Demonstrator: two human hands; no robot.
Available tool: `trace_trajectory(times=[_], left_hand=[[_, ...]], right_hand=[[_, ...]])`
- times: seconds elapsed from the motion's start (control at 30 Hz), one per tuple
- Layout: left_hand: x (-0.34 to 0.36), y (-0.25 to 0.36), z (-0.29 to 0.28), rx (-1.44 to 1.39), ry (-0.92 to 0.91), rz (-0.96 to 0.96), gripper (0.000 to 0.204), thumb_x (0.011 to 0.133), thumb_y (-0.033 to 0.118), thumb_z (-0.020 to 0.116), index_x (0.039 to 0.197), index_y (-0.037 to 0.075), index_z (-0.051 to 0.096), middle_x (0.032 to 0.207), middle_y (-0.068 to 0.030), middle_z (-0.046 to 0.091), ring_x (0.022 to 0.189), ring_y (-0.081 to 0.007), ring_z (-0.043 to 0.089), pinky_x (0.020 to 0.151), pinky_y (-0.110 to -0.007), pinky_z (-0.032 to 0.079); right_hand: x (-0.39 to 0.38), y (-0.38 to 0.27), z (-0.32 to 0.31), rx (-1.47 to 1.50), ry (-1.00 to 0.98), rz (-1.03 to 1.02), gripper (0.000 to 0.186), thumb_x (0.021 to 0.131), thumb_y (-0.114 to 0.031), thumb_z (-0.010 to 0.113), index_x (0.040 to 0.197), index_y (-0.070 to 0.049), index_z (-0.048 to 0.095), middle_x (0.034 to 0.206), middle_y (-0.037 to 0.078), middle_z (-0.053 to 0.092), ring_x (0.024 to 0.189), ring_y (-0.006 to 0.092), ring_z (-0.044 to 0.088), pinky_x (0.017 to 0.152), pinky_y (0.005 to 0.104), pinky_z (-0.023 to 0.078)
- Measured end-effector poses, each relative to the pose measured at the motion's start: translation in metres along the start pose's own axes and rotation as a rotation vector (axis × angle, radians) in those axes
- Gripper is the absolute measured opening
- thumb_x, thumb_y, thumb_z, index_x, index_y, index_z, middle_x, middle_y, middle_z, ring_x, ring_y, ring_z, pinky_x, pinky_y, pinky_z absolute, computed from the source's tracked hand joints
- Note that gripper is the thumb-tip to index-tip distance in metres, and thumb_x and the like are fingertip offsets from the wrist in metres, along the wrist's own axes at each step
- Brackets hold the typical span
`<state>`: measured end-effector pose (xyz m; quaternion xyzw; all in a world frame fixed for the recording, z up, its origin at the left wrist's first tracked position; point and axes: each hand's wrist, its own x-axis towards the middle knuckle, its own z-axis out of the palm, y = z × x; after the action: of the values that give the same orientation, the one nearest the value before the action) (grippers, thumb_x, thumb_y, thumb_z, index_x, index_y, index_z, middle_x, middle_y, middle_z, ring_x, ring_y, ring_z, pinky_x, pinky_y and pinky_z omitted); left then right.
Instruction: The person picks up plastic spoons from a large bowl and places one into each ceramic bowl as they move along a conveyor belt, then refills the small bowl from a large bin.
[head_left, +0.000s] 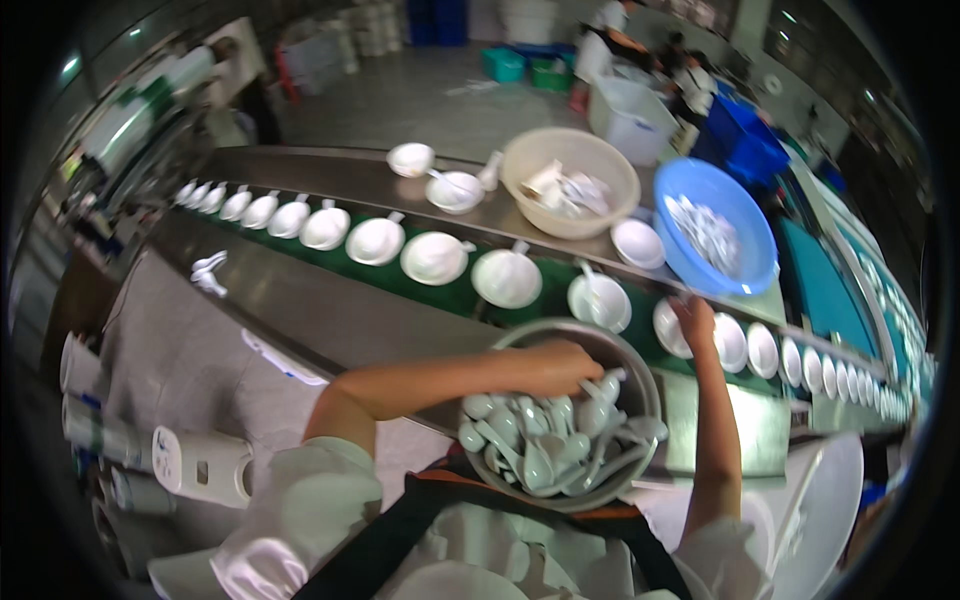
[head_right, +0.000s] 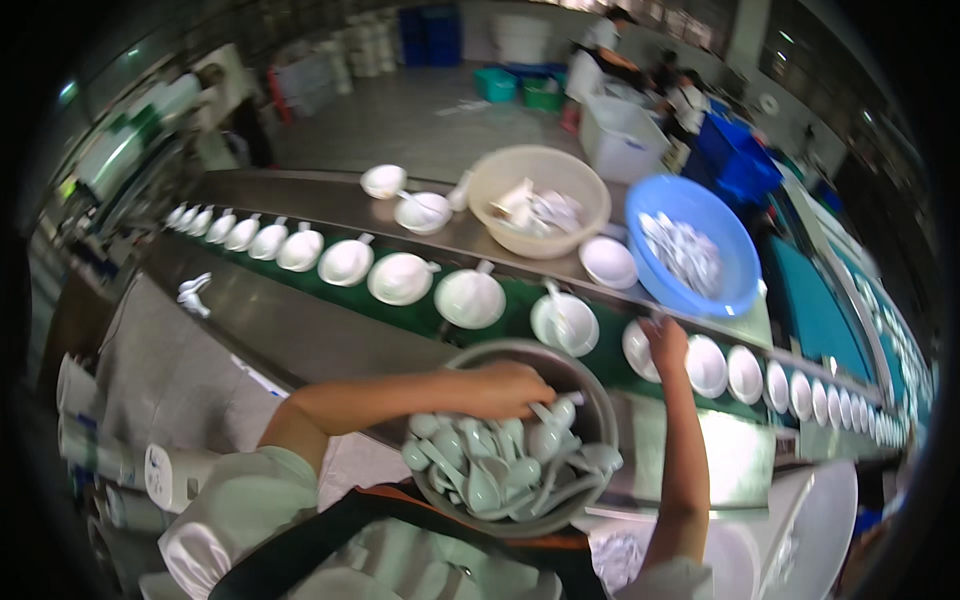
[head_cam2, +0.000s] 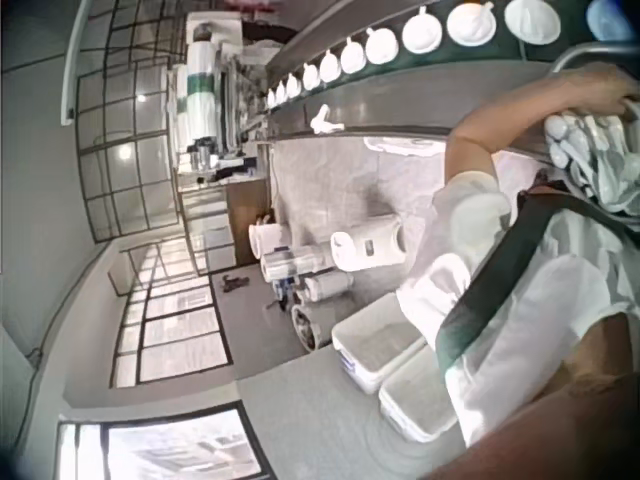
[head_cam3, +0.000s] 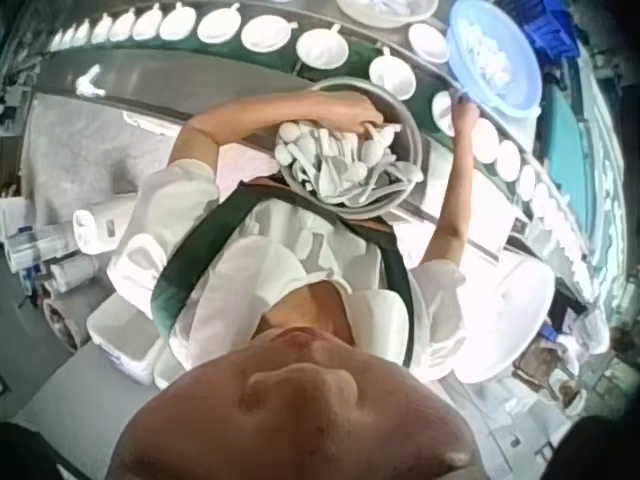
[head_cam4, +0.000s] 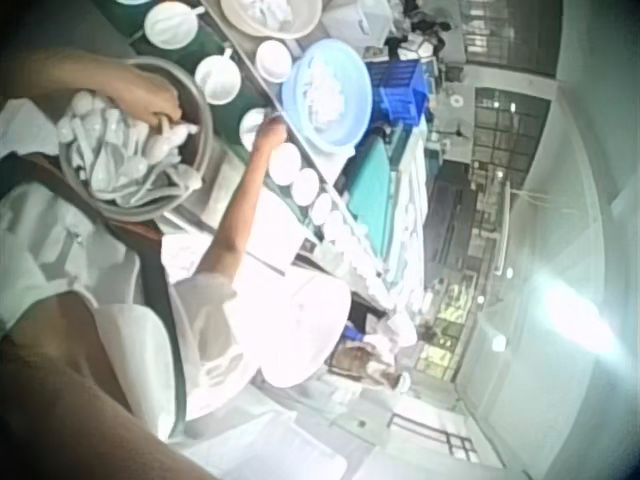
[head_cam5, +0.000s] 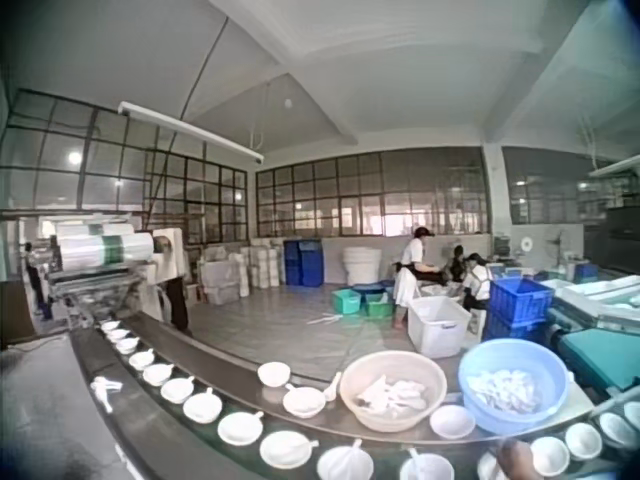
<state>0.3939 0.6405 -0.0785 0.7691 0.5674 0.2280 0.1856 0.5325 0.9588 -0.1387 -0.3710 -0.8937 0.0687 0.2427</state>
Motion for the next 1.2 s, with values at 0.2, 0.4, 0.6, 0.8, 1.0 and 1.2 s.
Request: trace_trajectory(times=[0.2, 0.4, 0.6, 0.8, 1.0, 1.2], left_hand=[[-0.032, 0.023, -0.01, 0.049, 0.279, 0.132, 0.017, 0.074, 0.01, 0.06, 0.091, 0.009, 0.062, 0.08, -0.0067, 0.059, 0.08, -0.0261, 0.056, 0.07, -0.037, 0.046], [-0.074, 0.025, -0.047, -0.366, 0.789, -0.085, 0.011, 0.08, 0.002, 0.059, 0.092, 0.002, 0.059, 0.081, -0.0057, 0.061, 0.069, -0.0146, 0.057, 0.063, -0.026, 0.046], [-0.117, -0.046, -0.075, -0.724, 1.332, -0.304, 0.012, 0.081, 0.01, 0.063, 0.077, 0.001, 0.057, 0.065, -0.0019, 0.058, 0.053, -0.0052, 0.052, 0.045, -0.02, 0.043], [-0.095, -0.133, -0.074, -0.624, 1.271, -0.439, 0.021, 0.079, 0.016, 0.067, 0.07, 0.002, 0.054, 0.054, -0.0043, 0.053, 0.043, -0.0085, 0.051, 0.036, -0.022, 0.04], [-0.086, -0.216, -0.062, -0.374, 1.074, -0.726, 0.02, 0.076, 0.017, 0.068, 0.071, 0.001, 0.058, 0.057, -0.0078, 0.059, 0.041, -0.0124, 0.055, 0.036, -0.025, 0.045], [-0.071, -0.163, -0.071, 0.408, 0.918, -0.761, 0.049, 0.066, 0.018, 0.073, 0.108, 0.001, 0.054, 0.092, -0.0158, 0.06, 0.078, -0.0226, 0.06, 0.067, -0.033, 0.048]], right_hand=[[0.03, -0.124, -0.021, 0.011, -0.017, -0.281, 0.022, 0.074, -0.024, 0.061, 0.088, -0.007, 0.062, 0.075, 0.015, 0.063, 0.07, 0.035, 0.061, 0.062, 0.0423, 0.049], [0.045, -0.218, 0.056, 0.036, -0.873, -0.476, 0.028, 0.073, -0.03, 0.06, 0.065, -0.004, 0.067, 0.054, 0.005, 0.062, 0.049, 0.0154, 0.062, 0.055, 0.0283, 0.052], [0.053, -0.267, 0.108, -0.248, -0.763, -0.94, 0.024, 0.066, -0.026, 0.064, 0.069, -0.002, 0.065, 0.059, 0.006, 0.063, 0.053, 0.0162, 0.062, 0.059, 0.0287, 0.052], [0.05, -0.231, 0.018, 0.713, -1.001, -0.171, 0.018, 0.074, -0.015, 0.065, 0.087, -0.003, 0.063, 0.074, 0.005, 0.062, 0.064, 0.0103, 0.06, 0.054, 0.0242, 0.051], [0.084, -0.158, -0.07, 1.414, -0.371, 0.116, 0.024, 0.085, -0.015, 0.056, 0.104, -0.001, 0.057, 0.09, 0.007, 0.062, 0.072, 0.0105, 0.058, 0.064, 0.0204, 0.048], [-0.025, -0.141, -0.118, 1.05, -0.739, -0.209, 0.024, 0.083, -0.008, 0.057, 0.107, -0.003, 0.057, 0.09, 0.005, 0.062, 0.075, 0.0118, 0.058, 0.067, 0.0252, 0.05]])
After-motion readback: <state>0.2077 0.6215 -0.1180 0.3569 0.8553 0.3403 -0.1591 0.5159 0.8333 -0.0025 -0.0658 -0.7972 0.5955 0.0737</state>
